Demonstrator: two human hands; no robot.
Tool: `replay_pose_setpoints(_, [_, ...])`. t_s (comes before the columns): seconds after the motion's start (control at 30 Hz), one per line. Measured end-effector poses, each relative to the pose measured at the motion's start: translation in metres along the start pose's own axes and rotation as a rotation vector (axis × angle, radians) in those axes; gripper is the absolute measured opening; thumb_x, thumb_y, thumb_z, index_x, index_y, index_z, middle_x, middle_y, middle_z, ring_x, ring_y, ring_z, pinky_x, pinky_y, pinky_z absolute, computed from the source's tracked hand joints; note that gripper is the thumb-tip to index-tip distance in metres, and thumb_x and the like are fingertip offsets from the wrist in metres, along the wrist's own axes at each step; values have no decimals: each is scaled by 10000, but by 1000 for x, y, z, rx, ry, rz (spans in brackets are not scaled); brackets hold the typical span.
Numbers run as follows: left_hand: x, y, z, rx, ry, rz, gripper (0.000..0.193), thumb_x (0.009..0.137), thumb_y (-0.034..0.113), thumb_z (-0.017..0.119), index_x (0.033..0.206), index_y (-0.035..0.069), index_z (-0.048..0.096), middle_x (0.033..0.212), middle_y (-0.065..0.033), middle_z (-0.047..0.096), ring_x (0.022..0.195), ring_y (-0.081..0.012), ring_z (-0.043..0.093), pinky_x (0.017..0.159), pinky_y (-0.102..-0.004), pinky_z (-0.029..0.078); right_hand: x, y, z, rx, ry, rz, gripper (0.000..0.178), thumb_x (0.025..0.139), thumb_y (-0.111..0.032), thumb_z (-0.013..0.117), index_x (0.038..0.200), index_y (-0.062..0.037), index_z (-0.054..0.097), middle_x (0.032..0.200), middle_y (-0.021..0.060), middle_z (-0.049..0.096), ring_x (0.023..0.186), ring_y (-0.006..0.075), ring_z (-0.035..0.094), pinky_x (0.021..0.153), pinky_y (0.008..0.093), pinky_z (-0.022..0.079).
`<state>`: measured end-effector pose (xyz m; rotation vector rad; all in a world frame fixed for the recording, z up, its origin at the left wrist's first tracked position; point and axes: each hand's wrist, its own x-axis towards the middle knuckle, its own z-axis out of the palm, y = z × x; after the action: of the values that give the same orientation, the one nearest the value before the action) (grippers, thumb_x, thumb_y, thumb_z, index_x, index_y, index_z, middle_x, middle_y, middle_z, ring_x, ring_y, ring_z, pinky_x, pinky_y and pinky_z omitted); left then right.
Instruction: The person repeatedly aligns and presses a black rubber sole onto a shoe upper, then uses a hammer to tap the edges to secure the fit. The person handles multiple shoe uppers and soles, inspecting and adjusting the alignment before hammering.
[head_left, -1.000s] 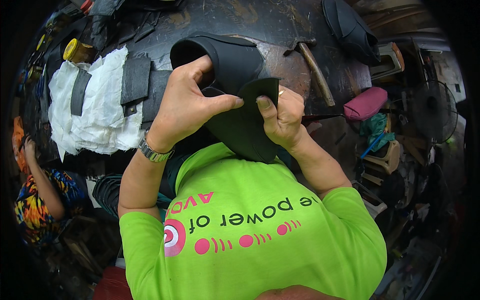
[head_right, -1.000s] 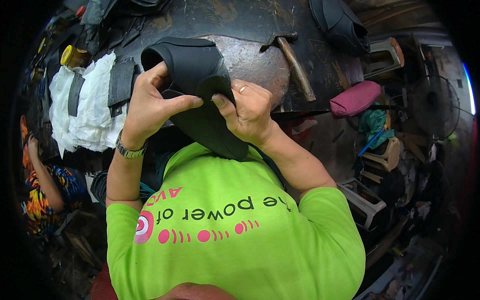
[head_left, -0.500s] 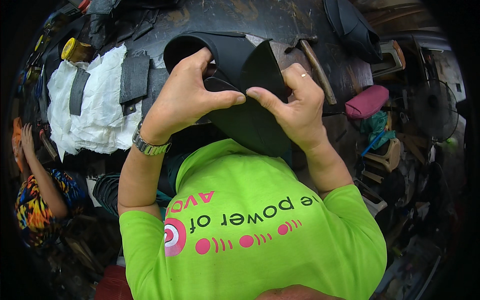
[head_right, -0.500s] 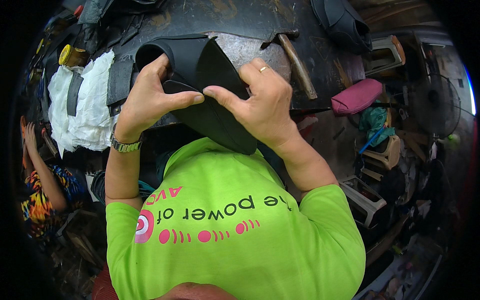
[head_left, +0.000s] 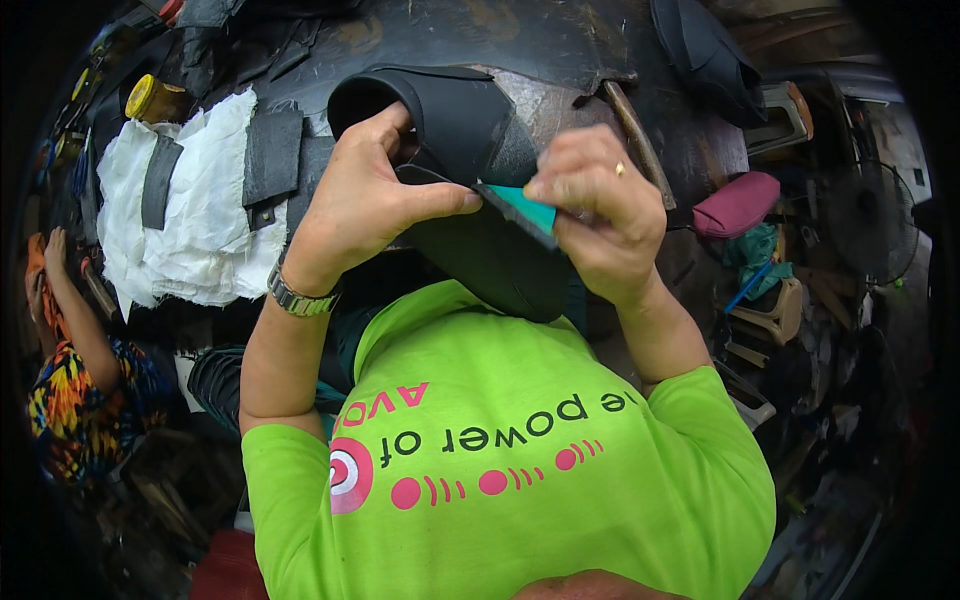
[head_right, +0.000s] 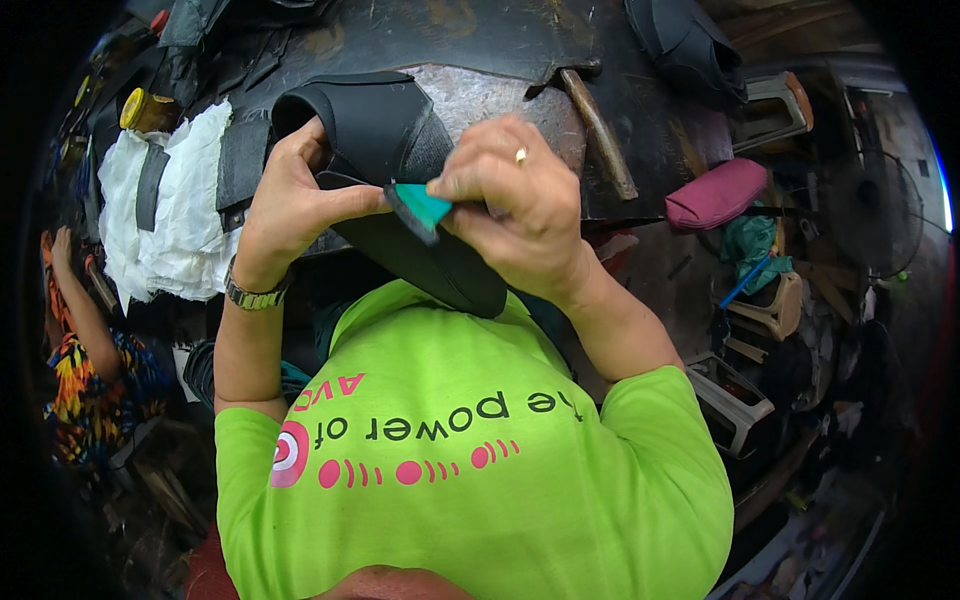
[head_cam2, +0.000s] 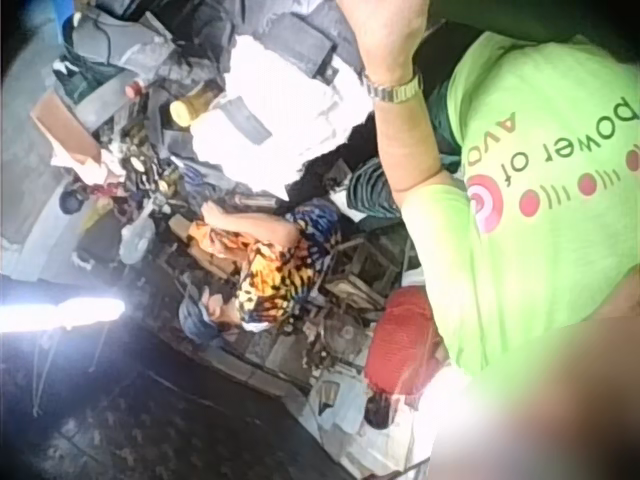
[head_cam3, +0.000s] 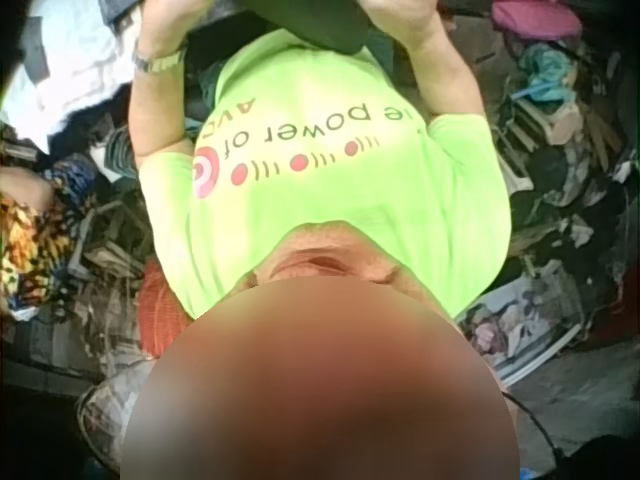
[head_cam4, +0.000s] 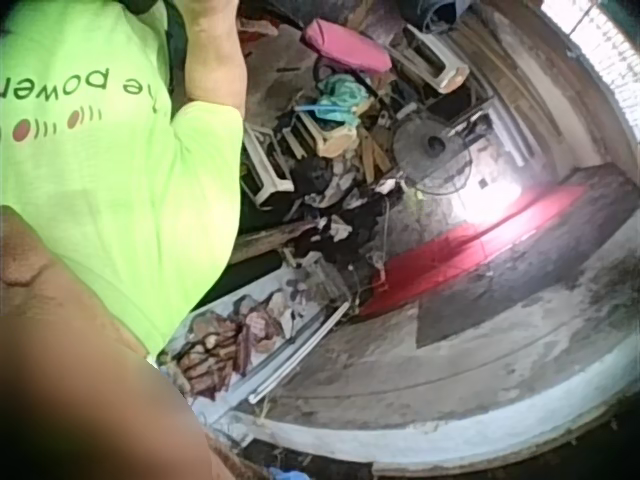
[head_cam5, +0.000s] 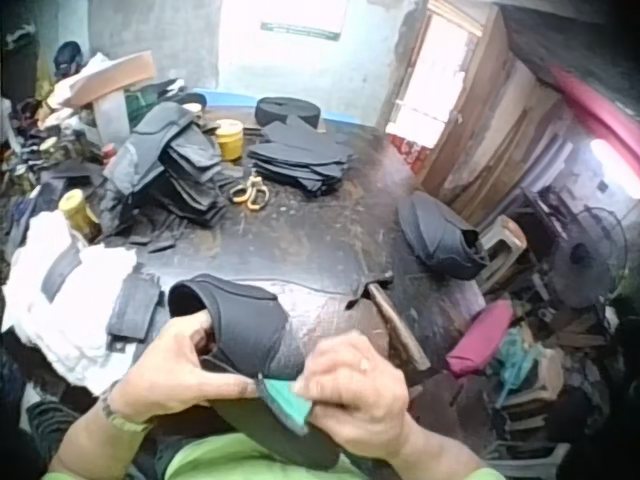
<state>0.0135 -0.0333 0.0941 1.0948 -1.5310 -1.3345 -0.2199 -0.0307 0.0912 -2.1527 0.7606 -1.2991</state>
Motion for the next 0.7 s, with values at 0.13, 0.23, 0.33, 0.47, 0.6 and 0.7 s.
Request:
replay_pose_setpoints(0.13, [-2,-3,1,44,6,30,489,690,53,849,1127,-46,653,1048,-79,722,958,-129,644,898,-283,515,-10,-3,2,75,86,91,236,679,68,821,862,-28,705,775,46,640,745,184,610,685,305,466])
replay_pose_setpoints(0.23, [-2,-3,5,-46,2,60,470,700,49,837,1123,-42,653,1038,-76,720,956,-129,643,895,-284,517,-12,-2,5,130,123,178,168,763,52,814,855,-13,688,770,38,631,698,122,582,643,257,450])
replay_pose_setpoints(0.33, [-3,-2,6,-16,-12,34,453,713,37,821,1126,-39,654,1040,-73,721,969,-131,646,897,-287,519,-13,0,7,186,116,305,162,787,61,800,853,-9,670,785,17,608,703,85,555,639,234,435])
replay_pose_setpoints(0.47, [-6,-2,6,-19,-15,84,458,727,33,812,1148,-44,649,1073,-77,718,978,-135,651,907,-288,523,-13,2,9,274,133,418,163,816,97,770,864,-17,664,827,-17,586,694,43,522,619,197,407])
replay_pose_setpoints(0.6, [-8,-4,9,-44,-5,96,466,744,47,818,1166,-48,644,1097,-85,714,978,-135,653,917,-291,527,-11,3,13,277,143,425,180,803,97,782,853,-20,655,817,-29,580,710,40,526,636,197,418])
replay_pose_setpoints(0.7, [-9,-4,10,-15,4,120,467,765,67,830,1174,-50,639,1098,-88,713,981,-133,652,911,-288,532,-10,2,14,286,152,438,186,794,96,789,854,-19,655,818,-32,582,740,42,536,664,203,436])
